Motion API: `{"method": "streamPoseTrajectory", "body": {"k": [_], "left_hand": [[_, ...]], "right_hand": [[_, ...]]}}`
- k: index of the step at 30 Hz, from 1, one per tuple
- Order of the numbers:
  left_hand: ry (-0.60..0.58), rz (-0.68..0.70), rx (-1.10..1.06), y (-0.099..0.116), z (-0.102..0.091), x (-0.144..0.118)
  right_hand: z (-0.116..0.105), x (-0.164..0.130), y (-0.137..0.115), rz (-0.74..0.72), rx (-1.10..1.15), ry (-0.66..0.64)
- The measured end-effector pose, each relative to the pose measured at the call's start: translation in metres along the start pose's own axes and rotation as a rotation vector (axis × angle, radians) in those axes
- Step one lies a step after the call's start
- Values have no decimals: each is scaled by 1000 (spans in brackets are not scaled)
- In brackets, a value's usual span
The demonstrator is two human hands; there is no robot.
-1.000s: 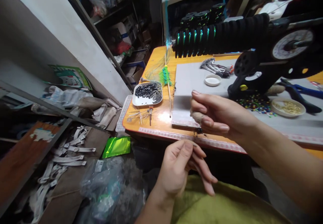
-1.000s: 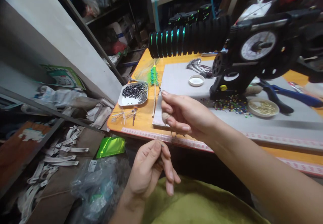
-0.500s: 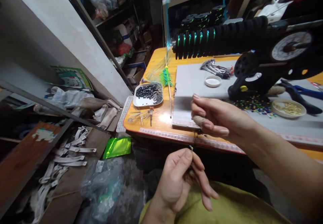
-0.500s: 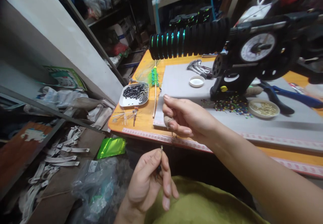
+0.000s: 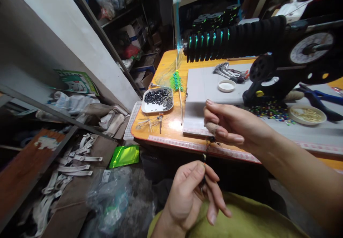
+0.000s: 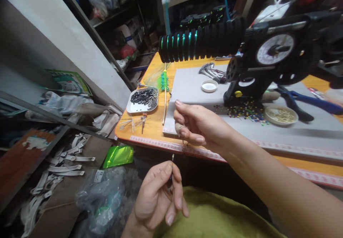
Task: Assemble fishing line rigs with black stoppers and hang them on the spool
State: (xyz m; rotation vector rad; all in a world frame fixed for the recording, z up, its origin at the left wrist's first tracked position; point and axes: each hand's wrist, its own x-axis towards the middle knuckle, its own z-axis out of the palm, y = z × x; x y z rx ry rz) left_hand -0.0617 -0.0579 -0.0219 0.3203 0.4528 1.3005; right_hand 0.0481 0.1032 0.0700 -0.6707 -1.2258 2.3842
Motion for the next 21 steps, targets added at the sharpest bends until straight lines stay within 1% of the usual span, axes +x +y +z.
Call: {"method": "streamPoseTrajectory", "body": {"k": [8, 10, 12, 14, 16, 18, 19, 20, 21], "left_hand": [[-19, 16, 0, -1, 4, -3], [-3, 29, 33, -1, 5, -2], [32, 57, 114, 0, 5, -1], [104, 105, 273, 1, 4, 3], [255, 193, 521, 5, 3, 6], [430, 270, 820, 12, 0, 8], [493, 295, 961, 16, -1, 9], [529, 313, 1087, 21, -2, 10], [540, 326, 1199, 27, -3, 11]], "right_hand": [[1, -2, -3, -4, 14, 6], [1, -2, -3, -14, 28, 3], [2, -2, -3, -27, 21, -3], [2, -3, -3, -63, -49, 4], [2, -4, -3, -118, -188, 24], [3, -5, -5, -165, -347, 50], [3, -6, -7, -175, -415, 58], [4, -6, -8, -178, -473, 63], [5, -6, -10, -175, -519, 65]]}}
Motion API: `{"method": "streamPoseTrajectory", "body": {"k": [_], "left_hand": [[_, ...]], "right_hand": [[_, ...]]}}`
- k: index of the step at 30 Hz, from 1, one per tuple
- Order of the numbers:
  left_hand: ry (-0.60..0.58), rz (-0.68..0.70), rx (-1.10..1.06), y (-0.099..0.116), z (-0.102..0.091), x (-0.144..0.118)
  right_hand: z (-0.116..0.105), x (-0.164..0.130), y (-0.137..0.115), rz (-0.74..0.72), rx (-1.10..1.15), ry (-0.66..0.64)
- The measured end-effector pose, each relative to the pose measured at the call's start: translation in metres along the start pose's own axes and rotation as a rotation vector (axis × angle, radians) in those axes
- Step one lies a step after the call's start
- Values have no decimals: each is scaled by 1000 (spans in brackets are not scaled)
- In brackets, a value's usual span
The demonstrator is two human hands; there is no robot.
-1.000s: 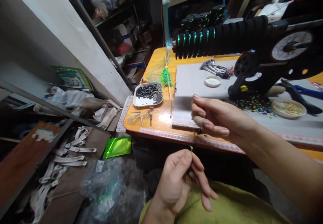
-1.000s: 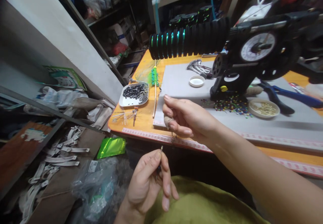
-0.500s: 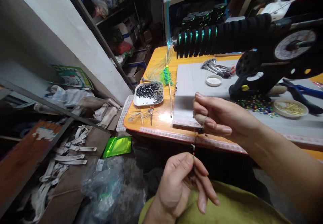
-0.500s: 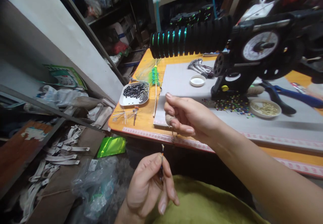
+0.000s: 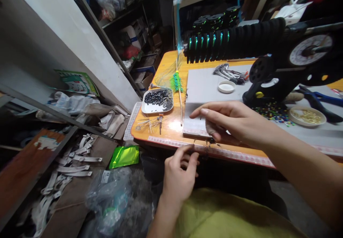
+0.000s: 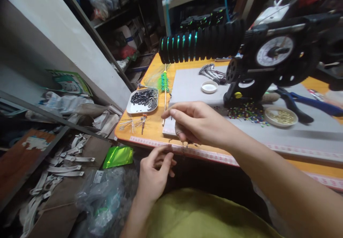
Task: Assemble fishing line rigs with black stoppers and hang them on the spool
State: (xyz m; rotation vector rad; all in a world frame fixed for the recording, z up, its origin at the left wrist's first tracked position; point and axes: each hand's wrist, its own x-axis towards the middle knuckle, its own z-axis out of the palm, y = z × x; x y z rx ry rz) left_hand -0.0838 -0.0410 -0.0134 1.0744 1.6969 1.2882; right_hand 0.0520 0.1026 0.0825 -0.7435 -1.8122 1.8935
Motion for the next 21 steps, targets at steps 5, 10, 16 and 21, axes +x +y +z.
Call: {"method": "streamPoseTrajectory", "body": {"k": [5, 10, 16, 21], "left_hand": [[150, 294, 232, 18, -9, 31], [9, 372, -199, 45, 5, 66], [-160, 228, -589, 54, 15, 74], [-304, 153, -720, 55, 11, 65]], "right_hand": [[-1, 2, -8, 35, -107, -33], [-4, 0, -6, 27, -101, -79], [-11, 0, 1, 89, 179, -71], [-8, 9, -6, 147, 486, -70]]}}
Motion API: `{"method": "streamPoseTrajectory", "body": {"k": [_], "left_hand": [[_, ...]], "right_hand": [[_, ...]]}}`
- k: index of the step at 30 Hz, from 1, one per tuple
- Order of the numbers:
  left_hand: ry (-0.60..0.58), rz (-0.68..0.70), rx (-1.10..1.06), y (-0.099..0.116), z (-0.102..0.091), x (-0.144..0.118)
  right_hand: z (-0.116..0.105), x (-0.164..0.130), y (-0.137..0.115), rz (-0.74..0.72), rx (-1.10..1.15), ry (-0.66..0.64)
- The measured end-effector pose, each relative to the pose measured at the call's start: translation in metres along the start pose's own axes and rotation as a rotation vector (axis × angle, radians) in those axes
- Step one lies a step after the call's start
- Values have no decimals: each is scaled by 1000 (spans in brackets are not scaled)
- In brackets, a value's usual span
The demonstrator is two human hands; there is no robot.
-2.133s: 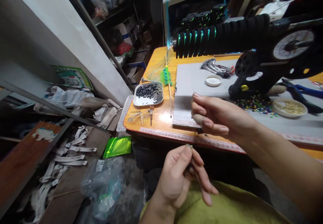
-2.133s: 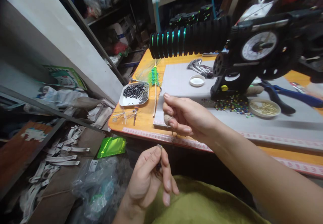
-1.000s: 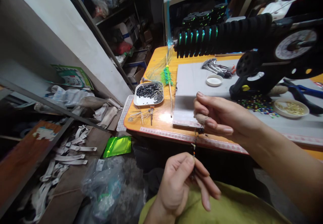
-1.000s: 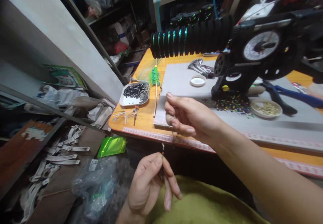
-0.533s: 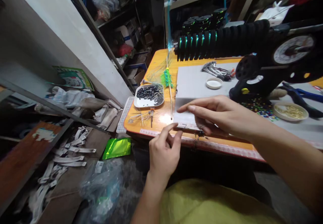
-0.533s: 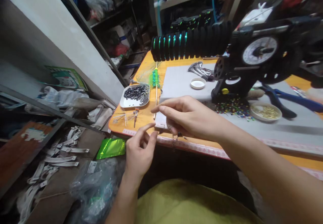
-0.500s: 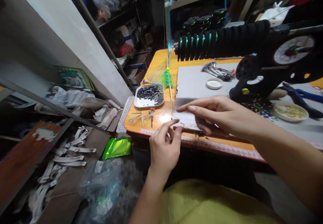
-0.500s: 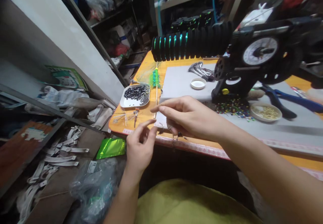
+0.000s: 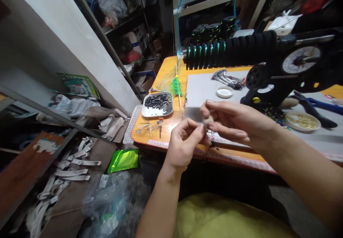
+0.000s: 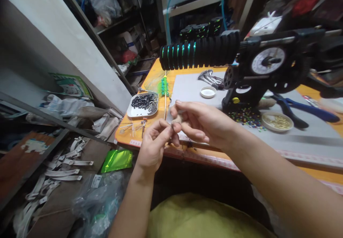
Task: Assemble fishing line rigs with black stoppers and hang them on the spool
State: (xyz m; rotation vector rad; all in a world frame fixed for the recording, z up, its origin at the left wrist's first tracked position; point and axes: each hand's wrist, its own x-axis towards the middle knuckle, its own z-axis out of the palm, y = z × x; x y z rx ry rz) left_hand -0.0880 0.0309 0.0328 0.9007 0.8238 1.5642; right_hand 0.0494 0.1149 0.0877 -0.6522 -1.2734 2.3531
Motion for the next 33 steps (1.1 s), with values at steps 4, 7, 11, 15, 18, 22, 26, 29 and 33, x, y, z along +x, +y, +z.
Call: {"method": "streamPoseTrajectory", "body": {"k": [4, 7, 11, 15, 18, 22, 26, 29, 33], "left_hand": [[-56, -58, -148, -4, 5, -15], [-36, -127, -204, -13, 8, -29], [7, -235, -344, -25, 9, -44], [-3, -286, -433, -29, 9, -53], [-14, -312, -454, -30, 10, -57], [-7, -317, -444, -29, 11, -59], [52, -301, -376, -23, 11, -56], [72, -272, -286, -20, 11, -53], [94, -250, -238, -23, 11, -49]], "right_hand": [[5, 5, -6, -9, 42, 63], [4, 5, -8, -18, 57, 79], [0, 5, -5, 6, 62, 75], [-2, 7, -3, 10, 68, 67], [-3, 8, -3, 5, 71, 57], [-5, 7, -2, 5, 68, 44], [-7, 5, -2, -11, 61, 50], [-6, 4, -3, -15, 54, 51], [-4, 2, -3, -19, 38, 52]]}}
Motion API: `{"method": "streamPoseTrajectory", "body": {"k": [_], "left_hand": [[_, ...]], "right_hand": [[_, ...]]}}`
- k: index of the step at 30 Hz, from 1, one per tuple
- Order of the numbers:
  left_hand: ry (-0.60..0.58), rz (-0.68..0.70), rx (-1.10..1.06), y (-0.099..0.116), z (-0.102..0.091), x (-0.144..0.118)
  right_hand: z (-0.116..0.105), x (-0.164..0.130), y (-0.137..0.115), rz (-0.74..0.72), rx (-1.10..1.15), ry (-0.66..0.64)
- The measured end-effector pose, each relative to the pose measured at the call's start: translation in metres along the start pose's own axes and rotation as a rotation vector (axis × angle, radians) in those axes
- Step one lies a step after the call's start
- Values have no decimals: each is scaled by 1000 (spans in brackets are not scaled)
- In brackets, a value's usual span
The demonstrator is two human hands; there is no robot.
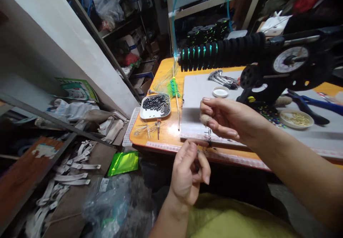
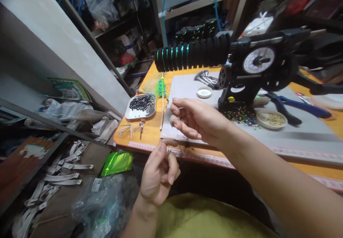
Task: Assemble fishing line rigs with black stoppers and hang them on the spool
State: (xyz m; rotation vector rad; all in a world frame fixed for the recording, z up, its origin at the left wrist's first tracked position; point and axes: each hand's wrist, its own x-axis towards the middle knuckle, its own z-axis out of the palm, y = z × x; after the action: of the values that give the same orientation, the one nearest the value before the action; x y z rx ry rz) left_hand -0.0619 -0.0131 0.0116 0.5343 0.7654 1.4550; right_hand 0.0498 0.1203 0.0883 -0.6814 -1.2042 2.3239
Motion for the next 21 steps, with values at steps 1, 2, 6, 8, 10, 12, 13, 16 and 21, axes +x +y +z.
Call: {"method": "streamPoseTrajectory", "body": {"k": [1, 2, 6, 8, 10, 12, 13, 16, 21], "left_hand": [[9, -3, -7, -1, 0, 1], [19, -9, -18, -2, 0, 1], [55, -17, -69, -5, 1, 2], [58, -16, -74, -6, 1, 1], [59, -14, -46, -7, 1, 2], [68, 4, 47, -8, 1, 3], [89, 25, 134, -8, 0, 3], [183, 186, 570, -7, -2, 6], [205, 570, 1184, -7, -6, 10]], "right_hand": [[1, 0, 0, -2, -6, 2], [2, 0, 0, -5, -14, 5], [3, 1, 3, -30, -53, 25], [2, 3, 4, -49, -85, 36], [1, 4, 6, -71, -133, 46], [1, 3, 7, -125, -186, 74], [3, 1, 7, -197, -237, 120], [13, -4, 6, -480, -496, 280], [29, 15, -1, -347, -457, 131]]}}
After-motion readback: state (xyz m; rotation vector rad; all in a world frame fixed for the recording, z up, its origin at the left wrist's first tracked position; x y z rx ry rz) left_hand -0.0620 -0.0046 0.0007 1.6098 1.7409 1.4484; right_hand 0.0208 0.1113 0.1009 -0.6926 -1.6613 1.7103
